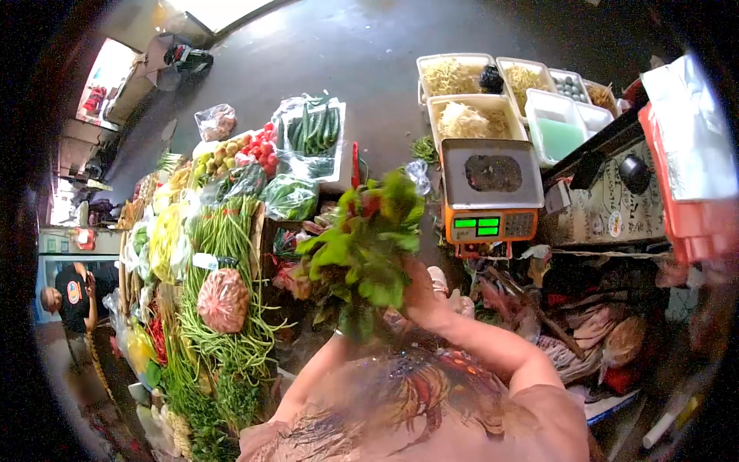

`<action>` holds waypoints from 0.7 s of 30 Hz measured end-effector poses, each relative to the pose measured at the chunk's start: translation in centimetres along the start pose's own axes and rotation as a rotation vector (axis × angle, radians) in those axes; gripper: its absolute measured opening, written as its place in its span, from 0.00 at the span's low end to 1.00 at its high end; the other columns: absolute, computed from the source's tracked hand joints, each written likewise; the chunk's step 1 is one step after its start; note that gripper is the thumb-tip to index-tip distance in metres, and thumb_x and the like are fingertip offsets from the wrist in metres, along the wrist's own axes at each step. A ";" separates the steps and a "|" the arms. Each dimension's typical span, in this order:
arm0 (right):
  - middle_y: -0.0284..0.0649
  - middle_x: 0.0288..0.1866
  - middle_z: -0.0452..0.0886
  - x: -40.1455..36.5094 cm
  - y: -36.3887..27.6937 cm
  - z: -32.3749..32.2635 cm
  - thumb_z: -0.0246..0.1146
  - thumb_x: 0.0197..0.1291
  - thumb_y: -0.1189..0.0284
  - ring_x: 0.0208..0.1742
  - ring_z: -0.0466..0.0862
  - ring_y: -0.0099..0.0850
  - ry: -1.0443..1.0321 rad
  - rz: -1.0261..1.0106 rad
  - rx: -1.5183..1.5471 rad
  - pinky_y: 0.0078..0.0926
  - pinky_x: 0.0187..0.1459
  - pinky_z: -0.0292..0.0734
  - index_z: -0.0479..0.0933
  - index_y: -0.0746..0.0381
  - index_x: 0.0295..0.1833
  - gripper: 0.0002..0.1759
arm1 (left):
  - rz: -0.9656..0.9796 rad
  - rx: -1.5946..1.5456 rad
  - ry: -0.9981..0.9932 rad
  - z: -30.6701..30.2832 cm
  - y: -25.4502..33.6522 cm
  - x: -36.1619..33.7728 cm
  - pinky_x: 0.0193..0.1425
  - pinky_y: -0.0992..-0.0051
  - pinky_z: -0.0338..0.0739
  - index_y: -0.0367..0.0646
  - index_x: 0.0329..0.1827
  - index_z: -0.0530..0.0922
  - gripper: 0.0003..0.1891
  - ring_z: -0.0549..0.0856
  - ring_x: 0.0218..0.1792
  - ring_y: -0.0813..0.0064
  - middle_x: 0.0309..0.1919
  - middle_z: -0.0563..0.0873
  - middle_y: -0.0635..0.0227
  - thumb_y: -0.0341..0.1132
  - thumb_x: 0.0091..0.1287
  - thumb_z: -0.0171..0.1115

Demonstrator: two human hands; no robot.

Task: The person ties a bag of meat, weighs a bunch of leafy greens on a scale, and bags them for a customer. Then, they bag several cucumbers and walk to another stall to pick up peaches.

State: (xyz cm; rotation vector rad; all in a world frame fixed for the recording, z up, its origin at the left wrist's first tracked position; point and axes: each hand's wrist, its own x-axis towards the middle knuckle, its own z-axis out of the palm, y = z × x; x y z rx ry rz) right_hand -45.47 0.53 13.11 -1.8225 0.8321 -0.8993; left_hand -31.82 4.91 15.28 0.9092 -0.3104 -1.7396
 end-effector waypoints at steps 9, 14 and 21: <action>0.52 0.66 0.67 2.3 -9.5 -1.4 0.61 0.59 0.73 0.66 0.69 0.48 -0.307 -0.109 -0.051 0.44 0.66 0.62 0.67 0.63 0.66 0.28 | 0.294 -0.179 -0.090 -7.3 4.6 -3.6 0.52 0.66 0.73 0.39 0.61 0.71 0.24 0.78 0.47 0.68 0.49 0.81 0.62 0.32 0.61 0.61; 0.45 0.45 0.80 4.9 -15.0 -13.7 0.60 0.59 0.74 0.47 0.80 0.38 0.258 -0.106 -0.351 0.36 0.52 0.75 0.77 0.65 0.51 0.14 | 0.365 -0.451 0.140 -13.1 9.2 -7.2 0.43 0.68 0.70 0.37 0.55 0.75 0.19 0.76 0.36 0.69 0.36 0.80 0.63 0.32 0.60 0.60; 0.36 0.33 0.76 -0.6 -17.3 -29.9 0.64 0.60 0.70 0.38 0.76 0.31 0.929 -0.037 -1.072 0.31 0.44 0.72 0.77 0.59 0.34 0.05 | 0.613 -0.346 0.459 -14.0 9.1 -13.5 0.36 0.70 0.66 0.38 0.36 0.74 0.08 0.66 0.25 0.72 0.23 0.68 0.70 0.34 0.63 0.59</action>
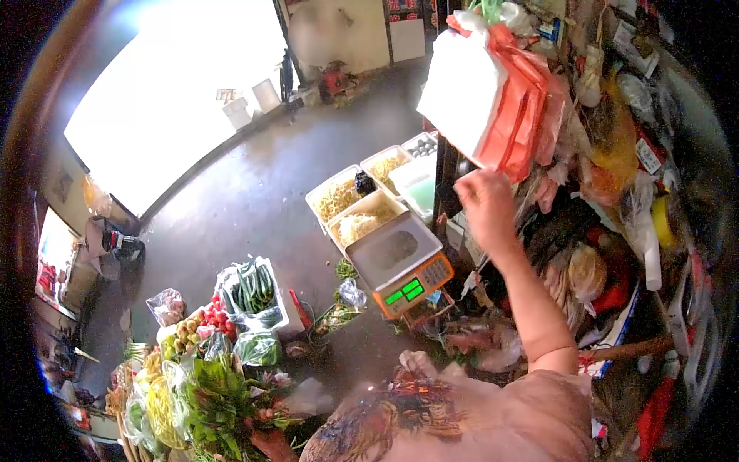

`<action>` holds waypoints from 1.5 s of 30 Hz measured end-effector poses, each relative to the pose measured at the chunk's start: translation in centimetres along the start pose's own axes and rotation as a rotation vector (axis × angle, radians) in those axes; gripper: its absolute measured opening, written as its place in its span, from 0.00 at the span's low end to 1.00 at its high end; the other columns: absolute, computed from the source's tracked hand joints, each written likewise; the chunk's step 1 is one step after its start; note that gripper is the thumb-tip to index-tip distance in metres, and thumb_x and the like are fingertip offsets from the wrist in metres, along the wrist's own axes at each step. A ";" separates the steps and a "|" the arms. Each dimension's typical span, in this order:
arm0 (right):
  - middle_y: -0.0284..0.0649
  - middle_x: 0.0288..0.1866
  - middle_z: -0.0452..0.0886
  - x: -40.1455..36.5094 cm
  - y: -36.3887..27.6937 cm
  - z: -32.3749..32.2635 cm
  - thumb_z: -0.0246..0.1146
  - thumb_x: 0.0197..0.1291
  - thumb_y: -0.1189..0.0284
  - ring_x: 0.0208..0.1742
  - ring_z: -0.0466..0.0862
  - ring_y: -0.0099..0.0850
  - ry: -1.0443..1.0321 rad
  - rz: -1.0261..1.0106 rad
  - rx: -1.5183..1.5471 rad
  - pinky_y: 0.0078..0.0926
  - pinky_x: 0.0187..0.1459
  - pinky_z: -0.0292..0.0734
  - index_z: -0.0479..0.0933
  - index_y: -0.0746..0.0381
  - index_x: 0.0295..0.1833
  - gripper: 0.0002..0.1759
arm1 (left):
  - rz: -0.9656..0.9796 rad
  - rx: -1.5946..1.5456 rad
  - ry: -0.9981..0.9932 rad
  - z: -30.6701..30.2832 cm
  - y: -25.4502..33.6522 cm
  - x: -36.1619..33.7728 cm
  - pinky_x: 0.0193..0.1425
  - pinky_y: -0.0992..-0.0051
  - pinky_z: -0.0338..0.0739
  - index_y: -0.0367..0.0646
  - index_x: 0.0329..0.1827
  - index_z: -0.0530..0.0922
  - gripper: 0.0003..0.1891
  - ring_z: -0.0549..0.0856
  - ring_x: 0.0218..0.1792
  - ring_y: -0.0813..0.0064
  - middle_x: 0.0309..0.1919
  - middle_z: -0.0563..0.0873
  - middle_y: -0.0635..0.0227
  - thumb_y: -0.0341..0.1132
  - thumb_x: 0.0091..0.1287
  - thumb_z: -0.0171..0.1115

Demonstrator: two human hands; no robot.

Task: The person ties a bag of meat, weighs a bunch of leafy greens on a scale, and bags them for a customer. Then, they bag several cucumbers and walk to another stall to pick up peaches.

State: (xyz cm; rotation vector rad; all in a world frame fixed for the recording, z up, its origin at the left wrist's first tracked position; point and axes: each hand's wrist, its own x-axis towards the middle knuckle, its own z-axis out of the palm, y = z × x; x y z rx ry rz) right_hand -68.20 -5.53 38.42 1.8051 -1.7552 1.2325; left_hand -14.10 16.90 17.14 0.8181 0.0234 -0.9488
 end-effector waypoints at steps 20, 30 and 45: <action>0.34 0.53 0.77 8.3 4.3 -5.3 0.66 0.58 0.64 0.66 0.65 0.38 0.119 -0.237 -0.549 0.55 0.61 0.55 0.82 0.55 0.33 0.07 | -0.018 0.408 -0.540 4.8 -6.7 -2.4 0.46 0.64 0.72 0.40 0.50 0.73 0.13 0.75 0.34 0.67 0.38 0.79 0.63 0.38 0.70 0.53; 0.29 0.21 0.73 -6.0 -6.0 10.2 0.53 0.71 0.58 0.19 0.70 0.14 -1.000 0.710 1.274 0.16 0.16 0.62 0.73 0.60 0.33 0.19 | -0.200 0.273 -0.428 13.7 -9.1 -5.1 0.48 0.64 0.72 0.40 0.54 0.73 0.15 0.77 0.38 0.66 0.42 0.79 0.63 0.38 0.69 0.54; 0.37 0.37 0.80 -8.0 -18.6 15.4 0.68 0.58 0.69 0.37 0.75 0.19 -2.004 -0.245 1.258 0.24 0.43 0.74 0.80 0.64 0.42 0.11 | 0.177 -0.057 0.074 14.0 -6.2 -8.2 0.51 0.63 0.74 0.40 0.59 0.72 0.17 0.79 0.44 0.65 0.47 0.81 0.62 0.36 0.69 0.55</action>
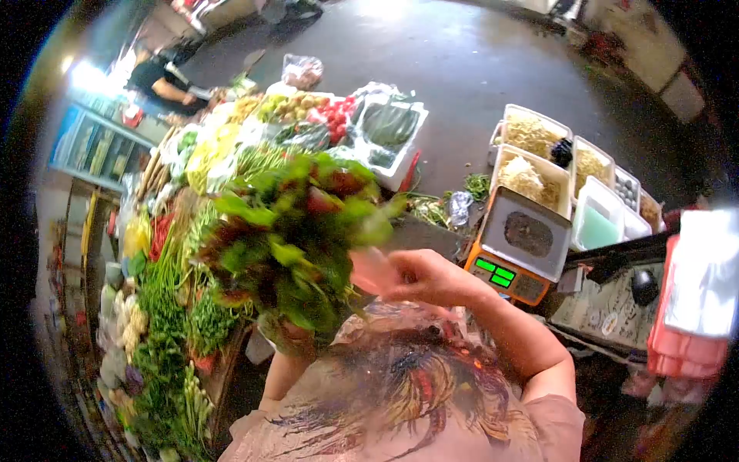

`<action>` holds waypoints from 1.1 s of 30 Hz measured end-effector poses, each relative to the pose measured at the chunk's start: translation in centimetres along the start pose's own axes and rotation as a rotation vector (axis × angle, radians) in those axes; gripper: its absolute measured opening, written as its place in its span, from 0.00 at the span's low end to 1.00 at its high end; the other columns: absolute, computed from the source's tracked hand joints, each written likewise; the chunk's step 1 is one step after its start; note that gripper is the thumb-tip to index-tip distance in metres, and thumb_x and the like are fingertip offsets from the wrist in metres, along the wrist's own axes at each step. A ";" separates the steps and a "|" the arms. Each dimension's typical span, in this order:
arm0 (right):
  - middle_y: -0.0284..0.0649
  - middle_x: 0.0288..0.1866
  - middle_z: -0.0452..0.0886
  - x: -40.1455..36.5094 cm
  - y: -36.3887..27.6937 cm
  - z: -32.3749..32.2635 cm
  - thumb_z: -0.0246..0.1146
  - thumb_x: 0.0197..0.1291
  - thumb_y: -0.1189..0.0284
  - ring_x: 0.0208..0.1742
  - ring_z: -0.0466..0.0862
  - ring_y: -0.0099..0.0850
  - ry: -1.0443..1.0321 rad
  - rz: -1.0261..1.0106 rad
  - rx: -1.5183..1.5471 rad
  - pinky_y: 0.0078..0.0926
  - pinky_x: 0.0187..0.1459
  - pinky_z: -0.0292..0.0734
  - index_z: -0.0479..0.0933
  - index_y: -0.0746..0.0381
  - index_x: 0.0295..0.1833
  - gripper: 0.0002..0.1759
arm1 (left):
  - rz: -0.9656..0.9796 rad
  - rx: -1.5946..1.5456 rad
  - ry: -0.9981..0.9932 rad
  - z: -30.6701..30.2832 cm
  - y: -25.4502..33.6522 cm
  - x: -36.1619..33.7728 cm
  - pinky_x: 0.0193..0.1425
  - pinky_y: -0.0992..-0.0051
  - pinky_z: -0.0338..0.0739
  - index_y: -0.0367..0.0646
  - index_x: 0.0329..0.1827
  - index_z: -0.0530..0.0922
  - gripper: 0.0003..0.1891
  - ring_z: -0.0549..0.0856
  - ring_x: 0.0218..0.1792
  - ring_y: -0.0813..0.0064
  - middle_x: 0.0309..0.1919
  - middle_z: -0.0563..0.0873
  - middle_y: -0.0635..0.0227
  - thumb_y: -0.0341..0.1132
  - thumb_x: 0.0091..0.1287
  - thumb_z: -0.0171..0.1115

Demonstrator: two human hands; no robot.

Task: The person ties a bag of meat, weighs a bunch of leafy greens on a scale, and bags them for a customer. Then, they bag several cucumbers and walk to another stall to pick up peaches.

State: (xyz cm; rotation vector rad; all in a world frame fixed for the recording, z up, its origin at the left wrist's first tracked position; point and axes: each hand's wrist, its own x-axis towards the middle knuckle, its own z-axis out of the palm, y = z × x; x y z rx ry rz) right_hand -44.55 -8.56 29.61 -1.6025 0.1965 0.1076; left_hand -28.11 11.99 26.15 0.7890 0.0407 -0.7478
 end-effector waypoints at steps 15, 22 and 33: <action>0.40 0.53 0.81 10.7 6.7 -0.9 0.44 0.70 0.45 0.45 0.81 0.31 -0.001 -0.023 1.432 0.34 0.48 0.74 0.70 0.56 0.65 0.31 | 0.124 -0.038 0.173 -1.4 6.9 2.2 0.40 0.69 0.80 0.33 0.55 0.74 0.19 0.83 0.44 0.61 0.46 0.83 0.55 0.25 0.59 0.60; 0.37 0.59 0.76 14.6 6.9 2.6 0.65 0.55 0.45 0.53 0.79 0.29 -0.056 -0.062 1.303 0.31 0.48 0.77 0.57 0.56 0.73 0.47 | 0.024 -0.086 0.244 -4.7 9.3 5.8 0.41 0.69 0.81 0.35 0.51 0.78 0.15 0.84 0.42 0.63 0.45 0.84 0.55 0.24 0.59 0.60; 0.30 0.35 0.83 21.6 5.5 5.7 0.62 0.64 0.70 0.36 0.81 0.21 0.309 0.217 1.005 0.21 0.39 0.77 0.79 0.60 0.42 0.05 | 0.099 0.219 0.092 -7.2 12.9 9.7 0.42 0.70 0.80 0.34 0.49 0.77 0.13 0.83 0.44 0.68 0.43 0.84 0.61 0.23 0.61 0.61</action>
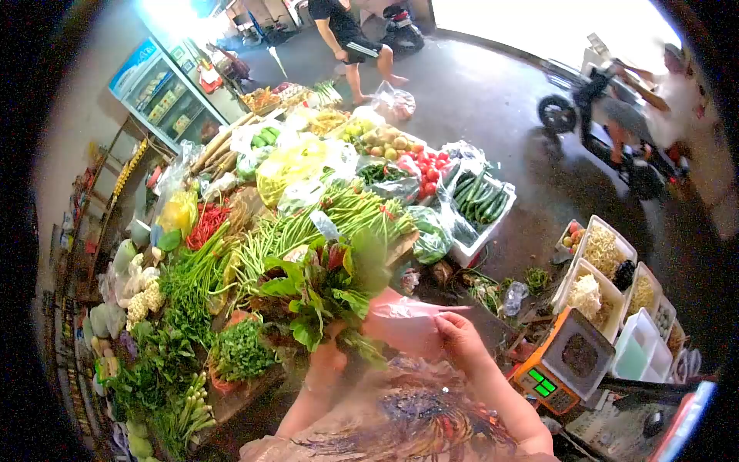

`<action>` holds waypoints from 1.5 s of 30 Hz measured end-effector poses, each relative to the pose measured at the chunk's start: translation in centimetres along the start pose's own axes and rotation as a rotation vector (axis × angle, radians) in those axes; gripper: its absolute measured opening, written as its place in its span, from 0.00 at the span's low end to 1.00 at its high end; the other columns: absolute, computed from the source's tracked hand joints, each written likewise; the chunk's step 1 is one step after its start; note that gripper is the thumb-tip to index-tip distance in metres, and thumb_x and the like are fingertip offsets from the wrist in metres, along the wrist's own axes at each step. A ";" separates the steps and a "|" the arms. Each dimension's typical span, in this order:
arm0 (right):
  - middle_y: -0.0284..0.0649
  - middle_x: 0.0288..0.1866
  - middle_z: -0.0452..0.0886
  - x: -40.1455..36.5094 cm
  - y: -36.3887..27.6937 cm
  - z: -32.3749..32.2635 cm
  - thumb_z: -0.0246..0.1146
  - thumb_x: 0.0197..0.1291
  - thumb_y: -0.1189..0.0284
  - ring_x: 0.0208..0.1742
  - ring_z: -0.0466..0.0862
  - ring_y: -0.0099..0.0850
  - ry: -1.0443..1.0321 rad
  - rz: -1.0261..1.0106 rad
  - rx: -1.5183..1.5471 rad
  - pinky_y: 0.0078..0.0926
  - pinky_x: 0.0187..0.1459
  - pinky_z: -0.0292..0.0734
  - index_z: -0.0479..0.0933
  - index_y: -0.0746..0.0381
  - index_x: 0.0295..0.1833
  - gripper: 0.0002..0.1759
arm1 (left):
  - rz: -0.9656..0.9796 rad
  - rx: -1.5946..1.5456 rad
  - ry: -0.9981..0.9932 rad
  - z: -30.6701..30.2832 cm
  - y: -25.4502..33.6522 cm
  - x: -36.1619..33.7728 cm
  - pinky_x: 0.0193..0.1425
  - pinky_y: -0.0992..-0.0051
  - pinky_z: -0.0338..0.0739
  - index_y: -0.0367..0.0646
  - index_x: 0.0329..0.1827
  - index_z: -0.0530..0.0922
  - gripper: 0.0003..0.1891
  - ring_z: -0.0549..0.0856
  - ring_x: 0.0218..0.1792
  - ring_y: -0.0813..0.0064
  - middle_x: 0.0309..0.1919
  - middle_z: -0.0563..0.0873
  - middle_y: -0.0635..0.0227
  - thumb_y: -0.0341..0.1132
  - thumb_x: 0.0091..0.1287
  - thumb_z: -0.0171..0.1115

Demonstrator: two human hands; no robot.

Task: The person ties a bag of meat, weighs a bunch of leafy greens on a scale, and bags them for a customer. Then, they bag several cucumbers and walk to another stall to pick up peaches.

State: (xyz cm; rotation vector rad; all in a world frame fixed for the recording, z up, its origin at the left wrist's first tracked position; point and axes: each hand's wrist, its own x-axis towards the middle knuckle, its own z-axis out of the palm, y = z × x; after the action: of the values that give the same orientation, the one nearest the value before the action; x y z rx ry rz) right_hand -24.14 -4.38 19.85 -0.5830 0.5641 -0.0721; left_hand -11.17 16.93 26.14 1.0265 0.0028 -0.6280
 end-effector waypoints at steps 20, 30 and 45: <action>0.25 0.28 0.77 8.5 -15.8 -9.0 0.62 0.64 0.75 0.27 0.74 0.15 0.293 -0.491 -0.126 0.13 0.31 0.72 0.77 0.58 0.37 0.02 | -0.109 -0.117 0.064 10.0 -1.2 6.8 0.42 0.69 0.80 0.33 0.49 0.78 0.14 0.84 0.39 0.67 0.40 0.84 0.59 0.30 0.62 0.63; 0.34 0.38 0.82 9.2 -17.1 -7.2 0.65 0.56 0.79 0.36 0.82 0.24 -0.273 -0.453 -0.966 0.22 0.41 0.76 0.78 0.61 0.46 0.11 | 0.178 1.663 -0.257 16.5 -10.4 9.9 0.64 0.55 0.67 0.47 0.60 0.76 0.23 0.75 0.59 0.55 0.59 0.77 0.54 0.30 0.59 0.61; 0.35 0.32 0.78 9.6 -27.1 -8.7 0.62 0.61 0.75 0.32 0.79 0.23 -0.269 -0.069 0.164 0.21 0.38 0.79 0.75 0.60 0.35 0.03 | -0.127 -0.086 0.104 21.2 -7.6 14.1 0.58 0.67 0.75 0.45 0.57 0.74 0.18 0.79 0.53 0.68 0.53 0.81 0.67 0.37 0.65 0.57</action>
State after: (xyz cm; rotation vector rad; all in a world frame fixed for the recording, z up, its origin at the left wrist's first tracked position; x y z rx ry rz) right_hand -18.12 -33.54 23.90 -0.4430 0.2730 -0.1027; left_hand -9.27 -9.51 27.34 0.9798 0.1861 -0.6839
